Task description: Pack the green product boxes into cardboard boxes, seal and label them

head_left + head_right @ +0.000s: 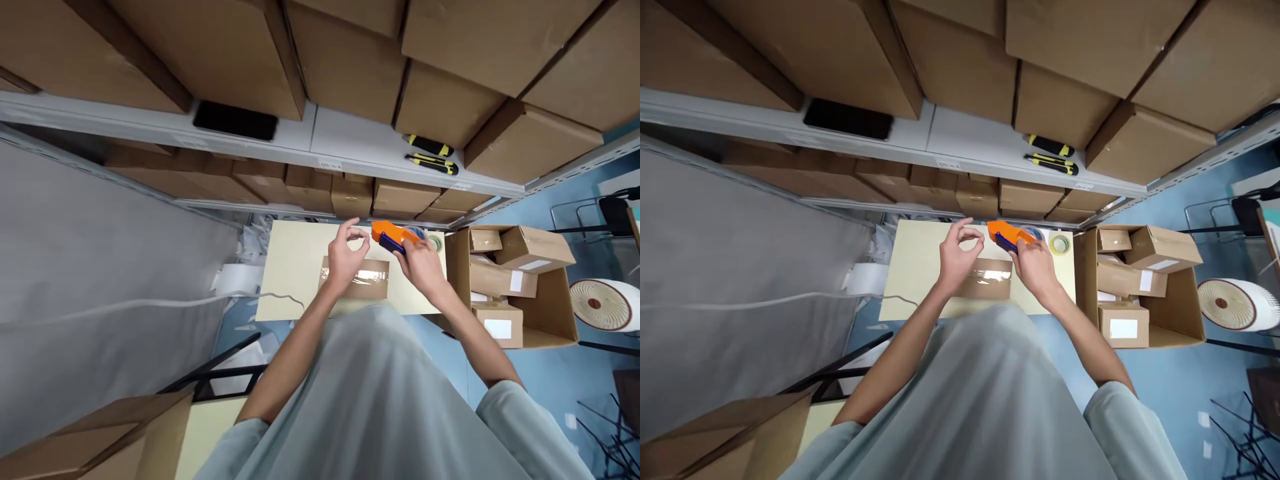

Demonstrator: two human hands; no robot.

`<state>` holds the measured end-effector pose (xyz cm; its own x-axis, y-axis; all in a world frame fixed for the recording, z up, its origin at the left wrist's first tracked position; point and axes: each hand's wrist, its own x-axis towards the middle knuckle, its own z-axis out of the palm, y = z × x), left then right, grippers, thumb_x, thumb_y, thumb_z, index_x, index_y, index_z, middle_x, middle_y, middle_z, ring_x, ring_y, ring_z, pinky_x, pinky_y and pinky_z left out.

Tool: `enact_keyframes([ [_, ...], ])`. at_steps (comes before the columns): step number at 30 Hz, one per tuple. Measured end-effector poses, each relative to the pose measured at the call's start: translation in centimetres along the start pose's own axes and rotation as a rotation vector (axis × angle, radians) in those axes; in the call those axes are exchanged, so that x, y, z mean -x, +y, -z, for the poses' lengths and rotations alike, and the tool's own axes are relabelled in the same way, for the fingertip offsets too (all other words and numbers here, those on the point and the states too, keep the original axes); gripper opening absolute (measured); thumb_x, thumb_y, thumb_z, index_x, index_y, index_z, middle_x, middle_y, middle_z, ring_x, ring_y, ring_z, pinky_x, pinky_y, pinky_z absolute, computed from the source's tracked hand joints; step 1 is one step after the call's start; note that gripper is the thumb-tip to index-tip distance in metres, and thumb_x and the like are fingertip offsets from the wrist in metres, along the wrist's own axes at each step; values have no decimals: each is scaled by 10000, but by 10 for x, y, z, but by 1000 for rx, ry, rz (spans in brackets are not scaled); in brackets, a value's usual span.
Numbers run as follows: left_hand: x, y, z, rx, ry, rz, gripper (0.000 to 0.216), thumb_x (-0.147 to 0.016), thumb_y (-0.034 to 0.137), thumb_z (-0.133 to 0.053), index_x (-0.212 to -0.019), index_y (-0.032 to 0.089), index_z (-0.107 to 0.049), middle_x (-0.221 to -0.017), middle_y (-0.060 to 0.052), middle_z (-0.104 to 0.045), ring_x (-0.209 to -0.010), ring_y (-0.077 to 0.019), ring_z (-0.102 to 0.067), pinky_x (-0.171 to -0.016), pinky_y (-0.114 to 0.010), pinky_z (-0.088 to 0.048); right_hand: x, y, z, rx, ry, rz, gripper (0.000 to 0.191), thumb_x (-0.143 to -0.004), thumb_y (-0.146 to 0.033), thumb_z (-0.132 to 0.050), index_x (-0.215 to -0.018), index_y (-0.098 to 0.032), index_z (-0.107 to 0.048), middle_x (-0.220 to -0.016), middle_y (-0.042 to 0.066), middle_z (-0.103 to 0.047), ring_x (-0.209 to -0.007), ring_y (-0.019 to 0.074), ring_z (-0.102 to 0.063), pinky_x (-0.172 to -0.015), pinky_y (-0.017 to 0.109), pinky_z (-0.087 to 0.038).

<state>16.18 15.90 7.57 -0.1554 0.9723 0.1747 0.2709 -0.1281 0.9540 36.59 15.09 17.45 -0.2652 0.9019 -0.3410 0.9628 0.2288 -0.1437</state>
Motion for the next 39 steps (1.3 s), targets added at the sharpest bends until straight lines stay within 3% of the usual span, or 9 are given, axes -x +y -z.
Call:
enact_keyframes([
  [6,-113,11,32,146,222,-84,562,-971,166,-749,-1515,235,-624,-1084,-40,-836,-1063,-175,-826,-1006,-309,-656,-100,-30,68,30,235,154,431,-1150,-342,-420,-1401,-88,-661,-1274,274,-773,-1228,454,-667,-1184,566,-379],
  [11,-193,3,41,245,243,-43,545,-904,127,-770,-1441,178,-692,-1011,-50,-858,-949,-169,-831,-959,-297,-659,-193,-35,99,86,360,170,440,-1161,-354,-494,-1457,-61,-638,-1393,291,-739,-1307,429,-656,-1176,552,-401],
  [15,-216,-1,46,264,252,19,505,-869,139,-780,-1369,197,-733,-1019,-61,-873,-929,-181,-839,-972,-314,-661,-240,-37,95,104,386,130,462,-1149,-312,-539,-1532,-67,-617,-1436,276,-742,-1367,418,-651,-1208,564,-420],
  [20,-209,-2,47,243,243,-7,435,-904,131,-731,-1334,198,-732,-1038,-72,-876,-948,-175,-845,-1013,-336,-658,-265,-34,76,69,438,111,470,-1120,-264,-558,-1517,-21,-623,-1471,296,-713,-1446,430,-600,-1273,616,-407],
  [24,-183,-3,54,198,239,4,415,-929,156,-737,-1341,206,-738,-1027,-57,-877,-950,-171,-840,-981,-305,-660,-250,-25,61,-41,606,147,541,-1161,-434,-498,-1549,-71,-599,-1529,285,-660,-1490,446,-560,-1320,707,-356],
  [28,-111,-24,64,65,209,43,404,-925,250,-823,-1322,203,-761,-984,-28,-859,-960,-175,-825,-968,-295,-651,-172,-15,5,-244,707,194,620,-1199,-553,-322,-1685,-202,-479,-1725,217,-514,-1632,415,-449,-1348,717,-356],
  [32,0,-60,73,-126,110,189,308,-1069,421,-679,-1245,199,-799,-1028,-64,-850,-1020,-215,-826,-1055,-372,-643,-57,-13,-96,-467,564,111,626,-1201,-577,-327,-1724,-253,-443,-1796,176,-468,-1687,362,-419,-1373,677,-374],
  [34,53,-77,75,-271,54,248,369,-1099,461,-621,-1310,205,-783,-1245,-121,-837,-1244,-267,-785,-1189,-442,-589,-5,-14,-148,-567,459,3,687,-1196,-617,-305,-1748,-222,-416,-1815,188,-450,-1704,346,-411,-1389,656,-372],
  [39,130,-107,57,-489,-43,388,819,-1010,547,-748,-1644,80,-522,-1706,-295,-532,-1663,-395,-463,-1407,-545,-358,58,-11,-233,-763,225,-301,950,-1151,-755,-253,-1809,-70,-282,-1826,258,-404,-1684,411,-456,-1334,652,-464],
])
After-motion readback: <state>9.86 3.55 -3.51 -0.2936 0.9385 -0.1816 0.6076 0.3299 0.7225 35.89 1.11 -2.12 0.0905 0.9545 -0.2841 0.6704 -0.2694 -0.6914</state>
